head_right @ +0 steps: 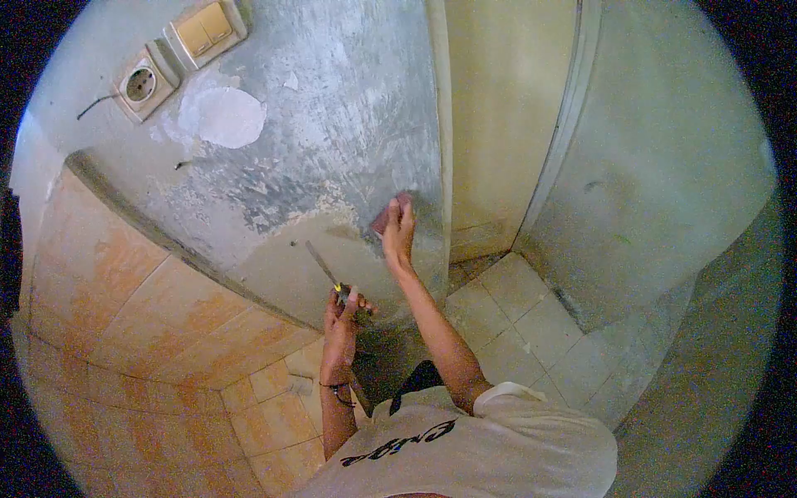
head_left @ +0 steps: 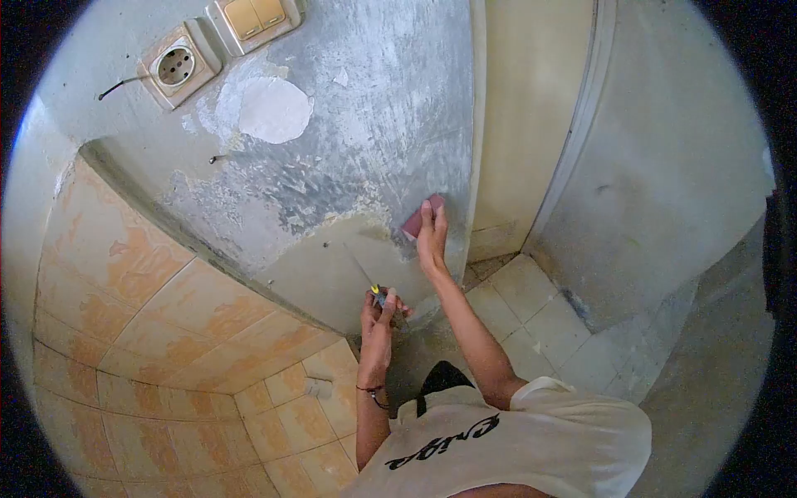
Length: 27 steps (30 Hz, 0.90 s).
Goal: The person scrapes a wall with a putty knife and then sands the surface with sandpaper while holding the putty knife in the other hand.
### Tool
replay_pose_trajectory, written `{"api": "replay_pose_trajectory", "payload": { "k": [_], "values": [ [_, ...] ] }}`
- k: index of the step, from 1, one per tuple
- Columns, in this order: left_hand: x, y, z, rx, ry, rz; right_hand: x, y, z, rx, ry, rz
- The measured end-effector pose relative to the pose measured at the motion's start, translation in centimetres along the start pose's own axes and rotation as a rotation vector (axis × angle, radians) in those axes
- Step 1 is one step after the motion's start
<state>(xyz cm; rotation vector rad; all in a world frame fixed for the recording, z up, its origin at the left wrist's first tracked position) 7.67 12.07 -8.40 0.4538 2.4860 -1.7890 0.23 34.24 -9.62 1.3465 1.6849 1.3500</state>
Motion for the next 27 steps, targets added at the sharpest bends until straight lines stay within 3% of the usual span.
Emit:
{"api": "replay_pose_trajectory", "payload": {
  "k": [2,6,9,12,14,15,17,19,21,22,27],
  "values": [
    [0.2,0.2,0.1,-0.021,-0.01,-0.007,-0.1,3.7,-0.9,0.0,-0.004,0.129],
    [0.4,0.9,0.3,-0.01,-0.007,0.012,-0.3,4.8,-2.1,-0.027,0.19,0.076],
    [0.2,0.8,0.5,-0.043,0.007,0.006,-0.7,4.5,-1.3,0.034,0.12,0.037],
    [0.2,0.8,0.8,-0.06,-0.023,0.006,-0.7,3.6,-0.5,-0.213,-0.033,-0.002],
    [0.9,1.5,1.0,-0.091,-0.027,0.012,-1.6,6.4,-2.1,-0.085,-0.012,0.281],
    [0.9,1.4,1.0,-0.091,-0.027,0.013,-1.2,6.0,-2.1,-0.086,-0.012,0.282],
    [0.9,1.0,0.8,-0.046,-0.007,-0.019,-1.2,6.4,-2.8,-0.148,0.114,0.557],
    [0.8,0.7,0.9,-0.059,-0.006,-0.017,-0.6,6.5,-2.7,-0.268,0.108,0.51],
    [0.6,0.6,0.8,-0.077,-0.006,-0.012,-1.3,7.4,-3.1,-0.279,0.139,0.597],
    [0.6,0.6,0.9,-0.083,-0.016,0.0,-2.3,8.3,-3.7,-0.308,0.201,0.772],
    [0.2,0.5,1.2,-0.086,-0.018,0.011,-2.1,7.8,-3.9,-0.366,0.217,0.787]
  ]
}}
Point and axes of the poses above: each hand's wrist, its own x-axis towards the middle knuckle, its own z-axis out of the back of the hand, y = z × x, the point moved 8 cm from there along x, towards the middle knuckle, and after that the axes turned 15 degrees about -y, right-handed, at the moved point
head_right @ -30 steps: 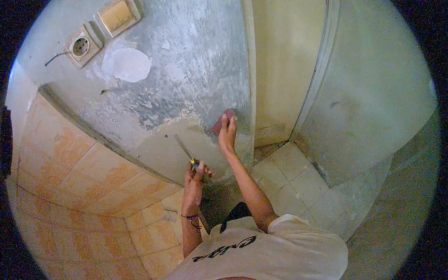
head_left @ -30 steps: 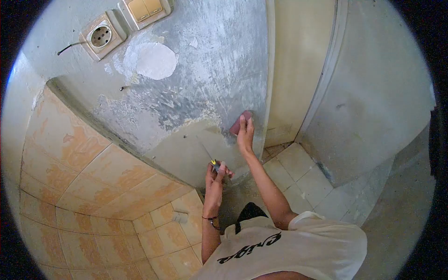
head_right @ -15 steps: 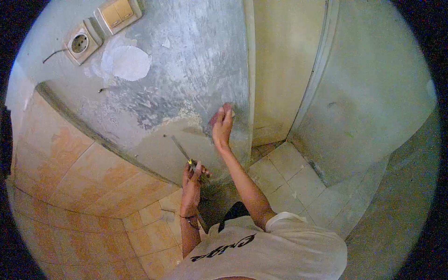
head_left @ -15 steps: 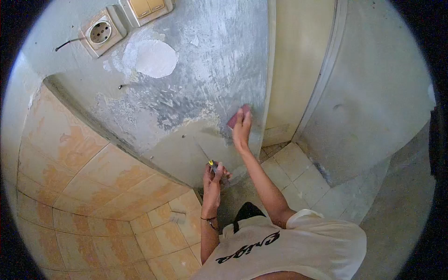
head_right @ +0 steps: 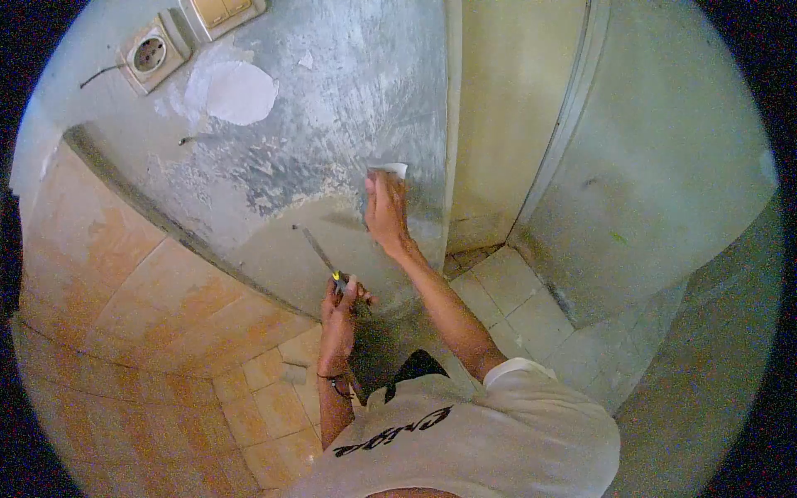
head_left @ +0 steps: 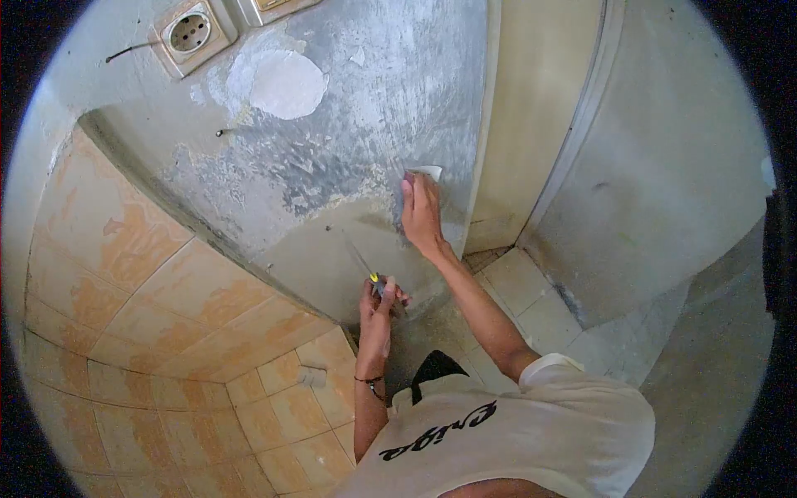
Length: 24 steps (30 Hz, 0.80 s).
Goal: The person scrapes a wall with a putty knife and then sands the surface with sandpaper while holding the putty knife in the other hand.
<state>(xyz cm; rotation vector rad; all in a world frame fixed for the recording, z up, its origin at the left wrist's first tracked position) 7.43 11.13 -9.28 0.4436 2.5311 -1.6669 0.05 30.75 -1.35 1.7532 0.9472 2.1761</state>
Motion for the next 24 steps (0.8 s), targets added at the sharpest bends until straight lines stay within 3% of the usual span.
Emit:
{"api": "replay_pose_trajectory", "payload": {
  "k": [11,13,14,16,19,22,24],
  "values": [
    [-0.9,0.1,-0.7,-0.001,0.037,-0.017,0.4,0.9,1.5,-0.016,-0.024,0.104],
    [-1.1,0.2,-0.9,-0.005,0.027,-0.005,-0.6,0.9,0.9,0.172,-0.02,-0.118],
    [-1.1,0.3,-1.0,-0.008,0.019,0.002,-0.7,1.3,1.0,0.171,-0.021,-0.117],
    [-1.3,0.2,-1.2,0.001,0.027,0.001,-1.1,1.5,-0.3,0.154,0.169,-0.2],
    [-1.8,-0.1,-0.8,0.038,0.003,0.004,0.2,2.6,0.8,0.244,0.026,-0.222],
    [-1.6,0.1,0.3,0.056,-0.03,0.005,-1.7,2.5,-0.2,0.131,0.1,-0.085],
    [-1.6,0.6,1.3,0.046,-0.037,0.004,-4.7,0.6,-0.7,0.105,0.093,-0.116]
  ]
}}
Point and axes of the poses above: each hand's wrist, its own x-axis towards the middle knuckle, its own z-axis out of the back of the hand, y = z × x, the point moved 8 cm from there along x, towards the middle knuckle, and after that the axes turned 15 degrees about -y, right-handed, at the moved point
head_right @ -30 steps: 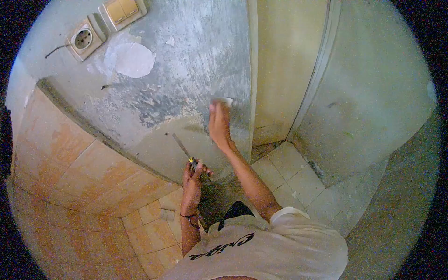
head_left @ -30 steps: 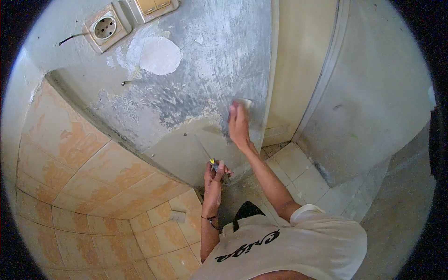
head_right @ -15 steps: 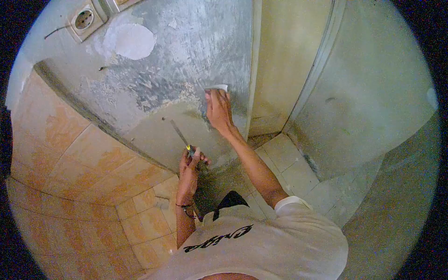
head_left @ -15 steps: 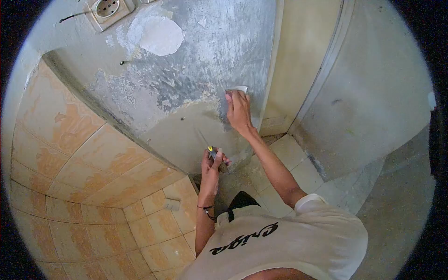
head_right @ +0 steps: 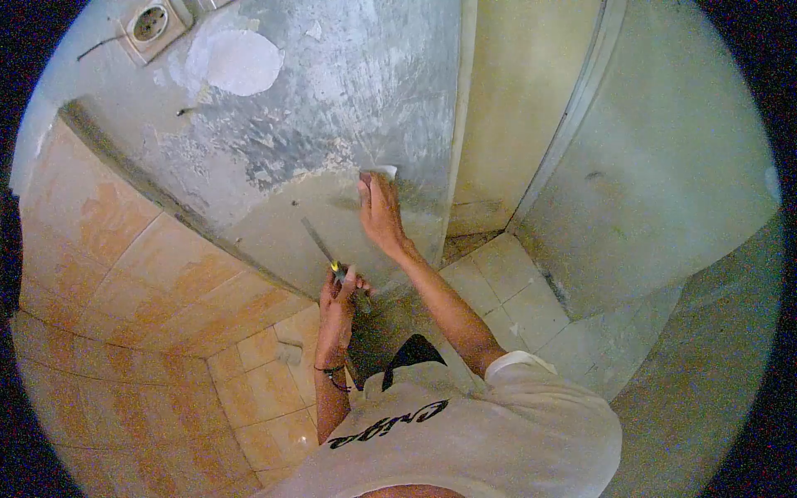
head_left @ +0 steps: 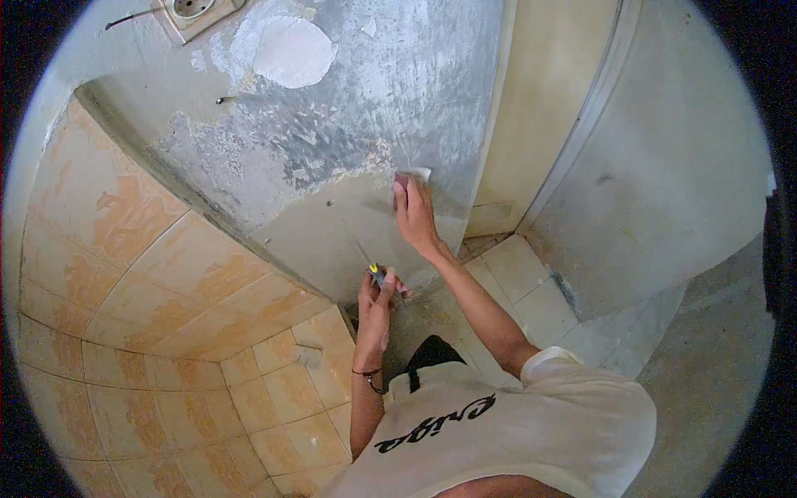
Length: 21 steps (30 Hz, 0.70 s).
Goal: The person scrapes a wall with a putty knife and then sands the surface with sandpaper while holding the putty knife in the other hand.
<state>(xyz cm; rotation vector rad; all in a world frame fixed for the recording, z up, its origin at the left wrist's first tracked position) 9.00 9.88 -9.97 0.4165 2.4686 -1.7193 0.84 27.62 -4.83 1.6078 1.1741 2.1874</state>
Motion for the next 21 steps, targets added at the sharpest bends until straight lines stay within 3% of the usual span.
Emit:
{"api": "replay_pose_trajectory", "payload": {
  "k": [2,5,7,13,21],
  "values": [
    [0.4,0.3,0.8,-0.041,0.008,0.001,-0.9,-0.5,-0.2,-0.023,-0.009,-0.021],
    [0.9,0.8,1.8,-0.092,-0.018,0.026,-1.9,-0.2,-1.6,-0.099,0.139,-0.128],
    [0.8,0.4,1.9,-0.079,-0.03,0.023,-1.2,2.2,-2.2,-0.129,0.071,0.149],
    [1.5,0.5,2.7,-0.059,-0.06,0.011,-1.7,1.1,-1.8,-0.244,0.044,0.134],
    [1.2,0.1,2.4,-0.049,-0.062,0.001,-2.2,0.2,-1.8,-0.18,-0.002,0.136]
  ]
}}
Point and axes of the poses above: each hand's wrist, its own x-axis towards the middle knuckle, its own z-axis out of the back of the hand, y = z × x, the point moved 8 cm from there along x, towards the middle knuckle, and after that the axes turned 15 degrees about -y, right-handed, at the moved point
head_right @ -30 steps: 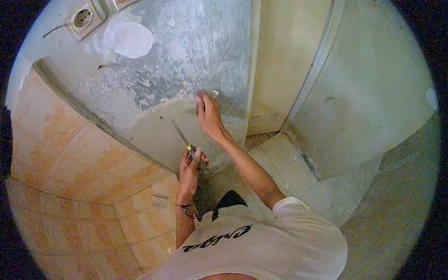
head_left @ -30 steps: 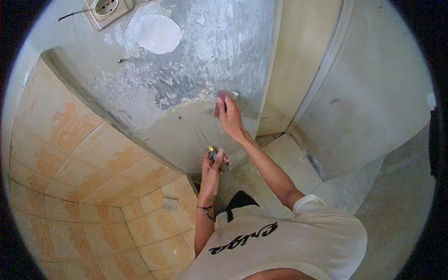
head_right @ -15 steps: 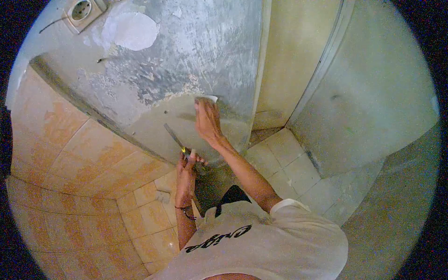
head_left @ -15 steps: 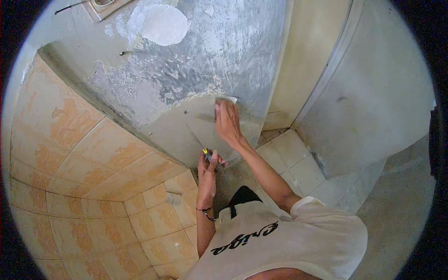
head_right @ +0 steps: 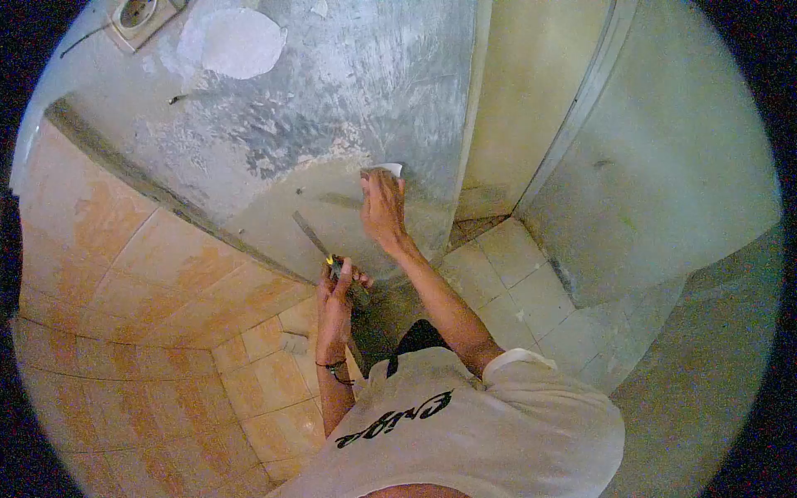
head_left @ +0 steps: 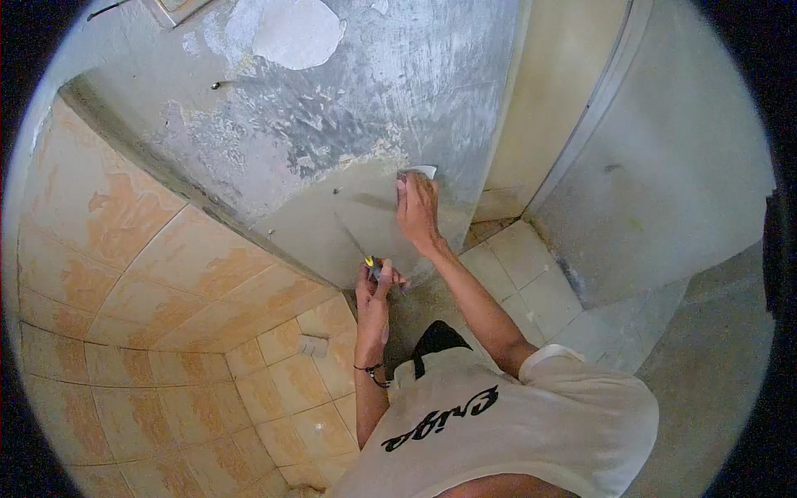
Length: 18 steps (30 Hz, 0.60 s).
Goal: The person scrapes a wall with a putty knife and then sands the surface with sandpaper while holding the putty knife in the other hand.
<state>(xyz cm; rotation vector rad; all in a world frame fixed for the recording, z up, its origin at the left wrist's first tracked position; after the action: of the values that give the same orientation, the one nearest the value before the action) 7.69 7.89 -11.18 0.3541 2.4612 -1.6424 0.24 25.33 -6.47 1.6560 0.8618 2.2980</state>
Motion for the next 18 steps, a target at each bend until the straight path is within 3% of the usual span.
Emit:
{"api": "replay_pose_trajectory", "payload": {
  "k": [5,8,10,14,17,18],
  "values": [
    [0.4,0.7,-0.4,-0.031,0.046,0.02,0.8,-0.2,0.1,0.012,0.01,-0.062],
    [0.0,0.4,-0.7,0.07,0.024,0.007,-0.9,-1.8,-0.1,0.027,-0.01,0.005],
    [0.0,0.5,-0.8,0.056,0.038,0.0,-1.5,-3.8,0.4,0.012,-0.054,-0.188],
    [0.1,1.7,-1.6,0.008,0.068,0.031,0.0,-1.9,0.9,0.087,-0.063,-0.235],
    [-0.1,1.6,-2.3,0.042,0.061,0.018,-0.8,-2.8,0.1,0.109,0.082,-0.306],
    [-0.1,1.3,-2.3,0.042,0.061,0.01,-2.4,-4.7,-0.4,0.179,0.12,-0.425]
  ]
}}
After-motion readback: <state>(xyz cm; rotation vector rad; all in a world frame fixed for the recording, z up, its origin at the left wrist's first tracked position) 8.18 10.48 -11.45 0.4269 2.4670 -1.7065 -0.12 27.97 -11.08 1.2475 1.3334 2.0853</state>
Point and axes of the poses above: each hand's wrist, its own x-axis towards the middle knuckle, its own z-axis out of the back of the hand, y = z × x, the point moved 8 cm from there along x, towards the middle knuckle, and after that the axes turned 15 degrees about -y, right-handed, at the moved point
